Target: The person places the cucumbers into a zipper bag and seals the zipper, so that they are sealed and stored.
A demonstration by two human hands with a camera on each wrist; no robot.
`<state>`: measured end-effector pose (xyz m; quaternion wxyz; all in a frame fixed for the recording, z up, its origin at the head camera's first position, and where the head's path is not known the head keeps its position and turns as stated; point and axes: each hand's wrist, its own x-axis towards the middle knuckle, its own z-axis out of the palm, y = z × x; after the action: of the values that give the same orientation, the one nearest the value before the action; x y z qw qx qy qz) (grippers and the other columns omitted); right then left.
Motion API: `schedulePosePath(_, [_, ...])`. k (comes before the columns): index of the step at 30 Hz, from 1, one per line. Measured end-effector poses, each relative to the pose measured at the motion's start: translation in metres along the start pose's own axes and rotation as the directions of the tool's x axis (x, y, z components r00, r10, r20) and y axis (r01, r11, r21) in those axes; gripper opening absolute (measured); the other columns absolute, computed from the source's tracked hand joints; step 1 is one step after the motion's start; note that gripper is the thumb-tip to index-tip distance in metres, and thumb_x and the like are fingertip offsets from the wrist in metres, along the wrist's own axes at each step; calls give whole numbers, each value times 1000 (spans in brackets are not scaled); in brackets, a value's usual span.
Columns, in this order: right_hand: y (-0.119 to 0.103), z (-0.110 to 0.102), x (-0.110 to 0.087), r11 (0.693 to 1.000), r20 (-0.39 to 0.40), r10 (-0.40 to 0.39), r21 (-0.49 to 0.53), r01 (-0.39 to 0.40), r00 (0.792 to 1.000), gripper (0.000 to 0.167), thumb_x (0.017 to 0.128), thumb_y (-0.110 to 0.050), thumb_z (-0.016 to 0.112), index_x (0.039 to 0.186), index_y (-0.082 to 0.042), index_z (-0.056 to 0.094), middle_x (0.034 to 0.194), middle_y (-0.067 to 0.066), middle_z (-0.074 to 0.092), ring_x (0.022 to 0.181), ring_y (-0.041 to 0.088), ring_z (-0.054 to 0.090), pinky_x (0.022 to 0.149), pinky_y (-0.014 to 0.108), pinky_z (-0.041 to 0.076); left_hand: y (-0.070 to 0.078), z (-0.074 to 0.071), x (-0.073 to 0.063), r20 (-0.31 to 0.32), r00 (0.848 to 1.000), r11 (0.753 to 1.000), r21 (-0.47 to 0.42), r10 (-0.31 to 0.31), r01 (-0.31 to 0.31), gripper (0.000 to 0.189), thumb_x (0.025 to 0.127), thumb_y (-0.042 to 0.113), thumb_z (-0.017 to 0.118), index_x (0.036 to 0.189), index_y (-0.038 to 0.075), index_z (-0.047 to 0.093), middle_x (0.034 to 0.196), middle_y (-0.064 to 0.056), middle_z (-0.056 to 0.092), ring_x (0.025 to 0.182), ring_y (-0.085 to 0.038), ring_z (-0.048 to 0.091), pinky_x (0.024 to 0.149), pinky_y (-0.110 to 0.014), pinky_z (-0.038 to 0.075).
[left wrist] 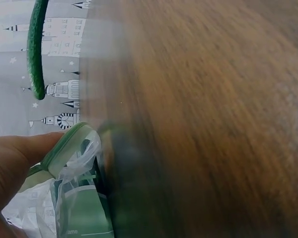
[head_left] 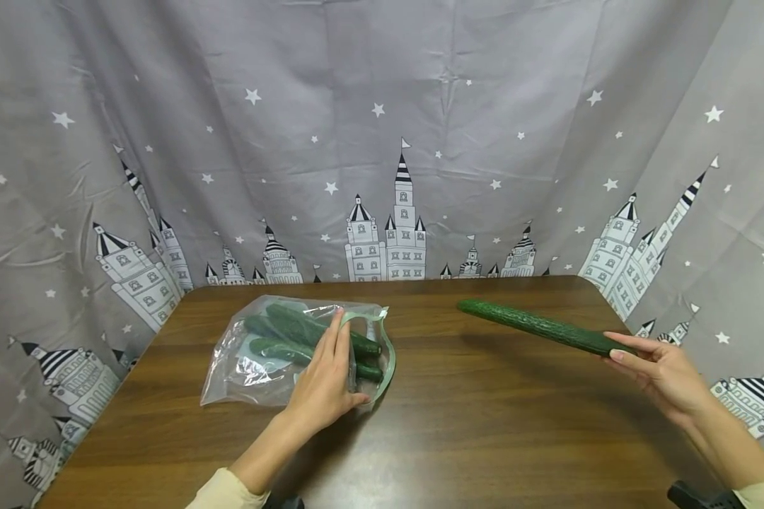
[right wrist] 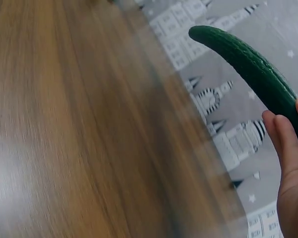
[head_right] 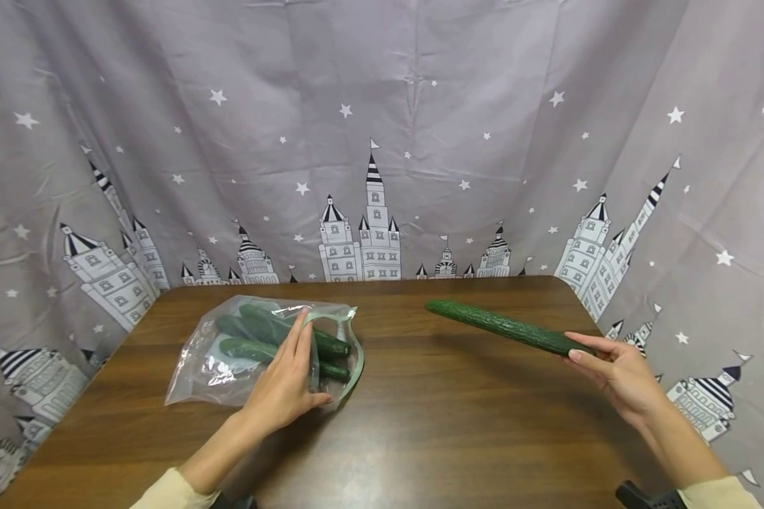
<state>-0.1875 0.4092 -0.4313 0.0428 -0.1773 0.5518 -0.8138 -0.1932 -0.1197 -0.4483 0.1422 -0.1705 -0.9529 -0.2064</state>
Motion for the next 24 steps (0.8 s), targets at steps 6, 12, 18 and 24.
schedulePosePath(6, [8, 21, 8, 1000, 64, 9, -1, -9, 998, 47, 99, 25, 41, 126, 2, 72, 123, 11, 69, 108, 23, 71, 95, 32, 54, 2, -3, 2, -7, 1000, 1000, 16, -1, 1, 145, 54, 30, 106, 164, 5, 15, 173, -4, -2, 152, -38, 23, 85, -69, 54])
schedulePosePath(12, [18, 40, 14, 1000, 133, 24, -8, -23, 991, 48, 99, 24, 42, 129, 1, 71, 126, 13, 68, 111, 24, 70, 97, 33, 53, 3, -6, 4, -9, 1000, 999, 41, -1, 2, 142, 54, 30, 106, 163, 4, 18, 173, -4, -1, 150, -41, 25, 79, -68, 56])
schedulePosePath(18, [31, 58, 22, 992, 150, 82, -111, -66, 985, 44, 100, 19, 47, 131, 0, 70, 126, 10, 68, 112, 21, 68, 97, 33, 53, 3, -7, 4, -3, 1000, 999, 45, -13, 13, 142, 55, 30, 106, 163, 4, 18, 173, -1, -4, 150, -43, 25, 78, -68, 56])
schedulePosePath(24, [47, 80, 32, 975, 152, 145, -192, -115, 978, 39, 100, 13, 54, 130, -3, 72, 126, 8, 68, 112, 20, 68, 98, 35, 54, 4, -6, 3, 10, 1000, 999, 47, -8, 7, 142, 56, 30, 105, 163, 2, 17, 173, -1, -6, 151, -41, 25, 80, -67, 57])
